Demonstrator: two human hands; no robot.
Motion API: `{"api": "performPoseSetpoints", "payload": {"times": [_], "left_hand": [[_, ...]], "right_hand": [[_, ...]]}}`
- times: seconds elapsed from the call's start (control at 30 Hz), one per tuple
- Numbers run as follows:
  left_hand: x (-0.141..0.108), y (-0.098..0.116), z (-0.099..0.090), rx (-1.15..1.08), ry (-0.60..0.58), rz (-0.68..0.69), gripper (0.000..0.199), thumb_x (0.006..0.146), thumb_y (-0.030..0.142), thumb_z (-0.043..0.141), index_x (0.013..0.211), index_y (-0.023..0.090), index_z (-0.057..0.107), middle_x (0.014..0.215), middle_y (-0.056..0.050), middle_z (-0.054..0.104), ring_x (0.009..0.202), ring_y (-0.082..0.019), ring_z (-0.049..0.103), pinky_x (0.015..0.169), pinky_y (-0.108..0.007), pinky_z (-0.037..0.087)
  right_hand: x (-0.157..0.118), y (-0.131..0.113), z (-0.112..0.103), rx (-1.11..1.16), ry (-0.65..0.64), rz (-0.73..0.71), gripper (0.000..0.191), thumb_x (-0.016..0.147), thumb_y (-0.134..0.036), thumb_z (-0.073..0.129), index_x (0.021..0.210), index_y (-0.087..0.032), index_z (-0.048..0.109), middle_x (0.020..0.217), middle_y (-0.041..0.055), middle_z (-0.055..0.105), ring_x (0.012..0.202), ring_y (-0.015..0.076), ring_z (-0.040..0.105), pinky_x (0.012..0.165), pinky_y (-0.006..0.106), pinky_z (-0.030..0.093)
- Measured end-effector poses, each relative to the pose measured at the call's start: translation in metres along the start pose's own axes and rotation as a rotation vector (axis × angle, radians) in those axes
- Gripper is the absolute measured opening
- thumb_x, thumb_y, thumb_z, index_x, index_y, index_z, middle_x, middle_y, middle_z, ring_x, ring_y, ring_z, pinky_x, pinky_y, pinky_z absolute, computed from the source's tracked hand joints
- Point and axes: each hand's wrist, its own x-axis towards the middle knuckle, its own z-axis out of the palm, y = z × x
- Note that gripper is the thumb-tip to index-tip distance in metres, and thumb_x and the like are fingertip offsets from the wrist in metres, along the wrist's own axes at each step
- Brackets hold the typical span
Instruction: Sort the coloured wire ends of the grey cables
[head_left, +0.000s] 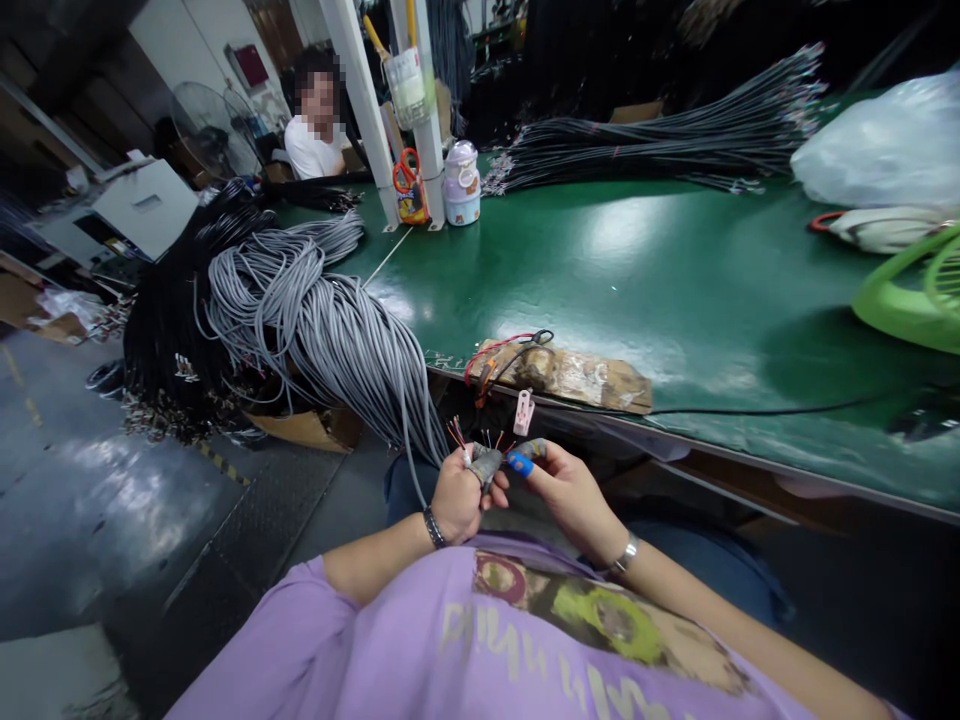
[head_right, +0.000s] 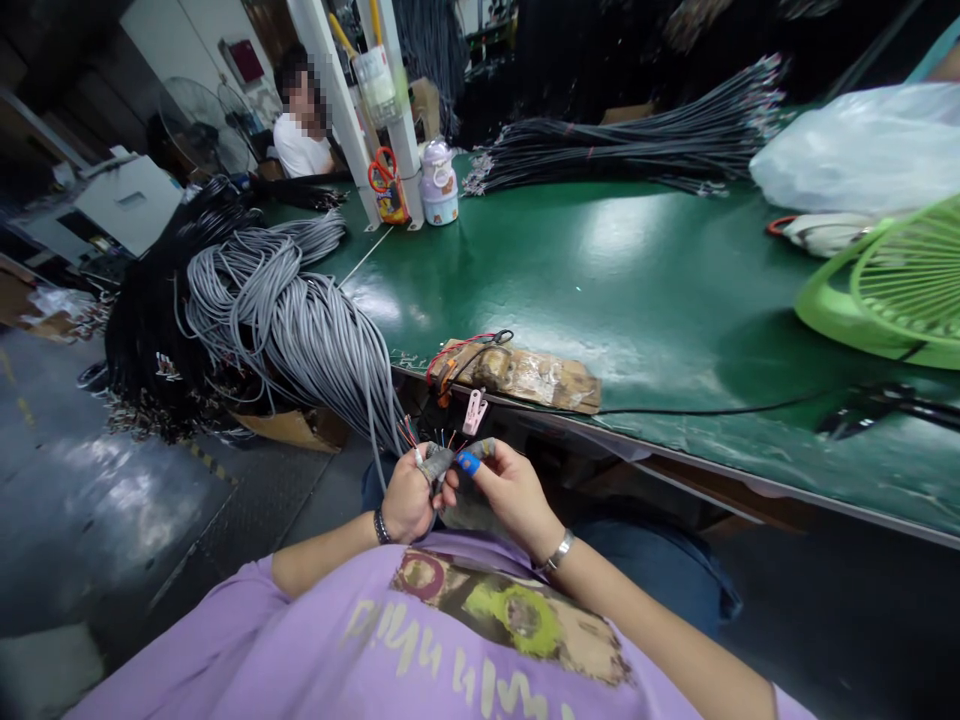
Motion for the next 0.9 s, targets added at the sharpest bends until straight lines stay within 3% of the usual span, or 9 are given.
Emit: {"api": "performPoseSetpoints", "payload": {"times": [0.13,0.3,0.53,0.8,0.9], "left_hand": [[-0.0001,0.0001,-0.0012,0.025,0.013,0.022,0.036,0.066,0.045,0.070,0.072,0.017,0.048,0.053,0.003,0.057,0.034,-0.007,0.049,0.031,-0.017,0.021],[-0.0018,-0.0018,-0.0027,0.121,-0.019,0.030,0.037,0.067,0.046,0.071,0.072,0.017,0.048,0.054,0.003,0.058,0.034,-0.006,0.049,0.031,-0.017,0.020],[-0.0035,-0.0072,-0.0048,0.197,-0.069,0.056,0.037,0.067,0.047,0.070,0.072,0.018,0.047,0.054,0.004,0.058,0.035,-0.007,0.050,0.033,-0.017,0.024],[-0.0047,-0.0031,-0.0019,0.166,-0.031,0.053,0.039,0.068,0.051,0.068,0.072,0.017,0.047,0.057,0.003,0.058,0.036,-0.006,0.050,0.032,-0.017,0.023],[-0.0047,-0.0044,-0.0031,0.184,-0.068,0.034,0.038,0.069,0.050,0.067,0.073,0.017,0.048,0.057,0.003,0.059,0.037,-0.007,0.051,0.033,-0.017,0.024]], "right_hand": [[-0.0003,-0.0001,-0.0053,-0.044,-0.060,-0.033,0.035,0.069,-0.052,0.070,0.072,-0.019,0.056,0.070,0.0020,0.059,0.067,0.0156,0.051,0.065,0.030,0.044],[0.0065,-0.0002,-0.0085,-0.023,-0.048,0.020,0.037,0.072,-0.051,0.068,0.088,-0.019,0.059,0.084,0.0033,0.061,0.075,0.0165,0.054,0.064,0.028,0.045],[0.0058,-0.0042,-0.0052,-0.047,-0.130,-0.007,0.033,0.073,-0.050,0.067,0.076,-0.018,0.058,0.065,0.0001,0.059,0.063,0.0144,0.052,0.064,0.029,0.042],[0.0015,-0.0057,-0.0021,0.048,-0.028,0.080,0.029,0.067,-0.044,0.071,0.073,-0.018,0.060,0.066,0.0003,0.059,0.062,0.0127,0.047,0.058,0.026,0.038],[0.0019,-0.0033,0.0008,0.080,0.023,0.069,0.028,0.065,-0.042,0.072,0.072,-0.018,0.060,0.067,0.0004,0.059,0.062,0.0128,0.049,0.058,0.026,0.039]]}}
